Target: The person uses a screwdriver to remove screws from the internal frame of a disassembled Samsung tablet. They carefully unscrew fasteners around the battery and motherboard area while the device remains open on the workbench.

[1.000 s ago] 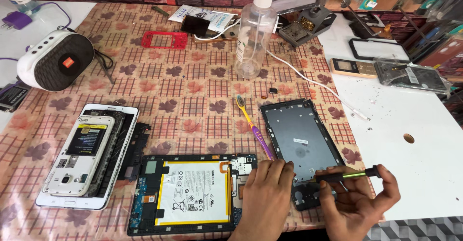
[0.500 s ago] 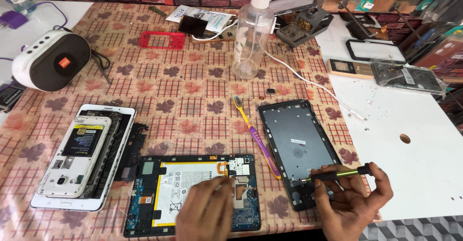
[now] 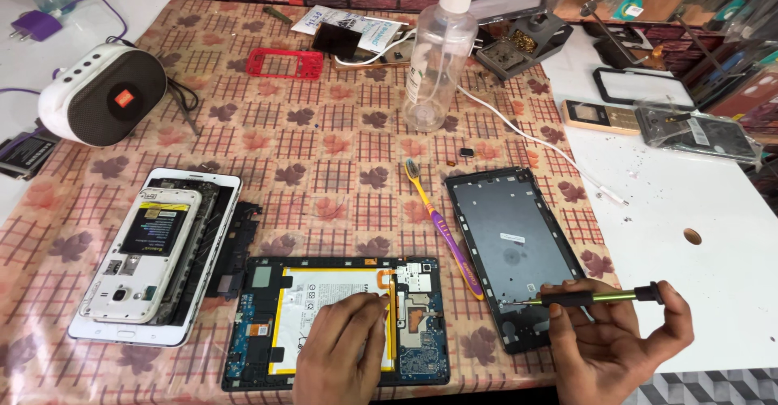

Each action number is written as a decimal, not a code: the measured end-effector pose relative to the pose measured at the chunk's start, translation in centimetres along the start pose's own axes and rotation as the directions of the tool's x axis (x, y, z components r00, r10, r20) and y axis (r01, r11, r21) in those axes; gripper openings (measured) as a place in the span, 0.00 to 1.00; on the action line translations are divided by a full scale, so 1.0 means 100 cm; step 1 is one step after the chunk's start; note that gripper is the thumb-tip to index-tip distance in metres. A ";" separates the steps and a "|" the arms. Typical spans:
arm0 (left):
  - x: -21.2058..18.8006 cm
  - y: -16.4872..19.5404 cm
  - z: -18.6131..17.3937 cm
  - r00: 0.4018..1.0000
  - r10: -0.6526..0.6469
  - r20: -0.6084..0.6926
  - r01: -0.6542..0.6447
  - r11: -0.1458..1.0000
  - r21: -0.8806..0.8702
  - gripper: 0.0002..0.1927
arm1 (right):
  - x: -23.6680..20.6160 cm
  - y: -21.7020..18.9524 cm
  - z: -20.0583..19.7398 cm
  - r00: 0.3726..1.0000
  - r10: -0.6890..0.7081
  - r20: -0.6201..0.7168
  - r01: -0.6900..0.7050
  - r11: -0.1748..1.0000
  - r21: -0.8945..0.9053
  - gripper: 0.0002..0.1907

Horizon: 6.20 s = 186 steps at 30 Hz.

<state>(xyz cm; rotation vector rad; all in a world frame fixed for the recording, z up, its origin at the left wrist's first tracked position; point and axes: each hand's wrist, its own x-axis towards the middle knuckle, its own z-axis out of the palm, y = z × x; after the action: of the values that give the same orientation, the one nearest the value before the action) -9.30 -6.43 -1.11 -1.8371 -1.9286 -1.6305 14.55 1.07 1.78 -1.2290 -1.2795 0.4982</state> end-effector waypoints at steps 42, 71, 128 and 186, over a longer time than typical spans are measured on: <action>0.000 0.003 0.002 0.998 0.052 0.045 -0.051 0.998 -0.023 0.09 | -0.058 0.003 0.052 0.890 -0.263 0.372 0.014 0.832 0.554 0.48; 0.002 0.005 0.000 0.996 0.074 0.044 -0.074 0.997 -0.010 0.10 | -0.037 0.003 0.036 0.584 -0.470 0.662 -0.091 0.773 0.628 0.24; 0.002 0.006 0.001 0.992 0.089 0.085 -0.096 0.993 0.074 0.12 | -0.016 -0.003 0.045 0.576 -0.483 0.659 0.253 0.872 0.419 0.34; 0.000 0.003 0.004 0.992 0.104 0.075 -0.110 0.990 0.089 0.13 | -0.021 0.013 0.039 0.382 -0.641 0.666 0.043 0.732 0.680 0.26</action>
<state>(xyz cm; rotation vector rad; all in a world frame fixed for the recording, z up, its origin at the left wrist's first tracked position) -8.88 -6.28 -1.11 -1.9493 -1.8611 -1.4396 10.81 1.34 -0.94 -0.0124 -2.0133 1.1885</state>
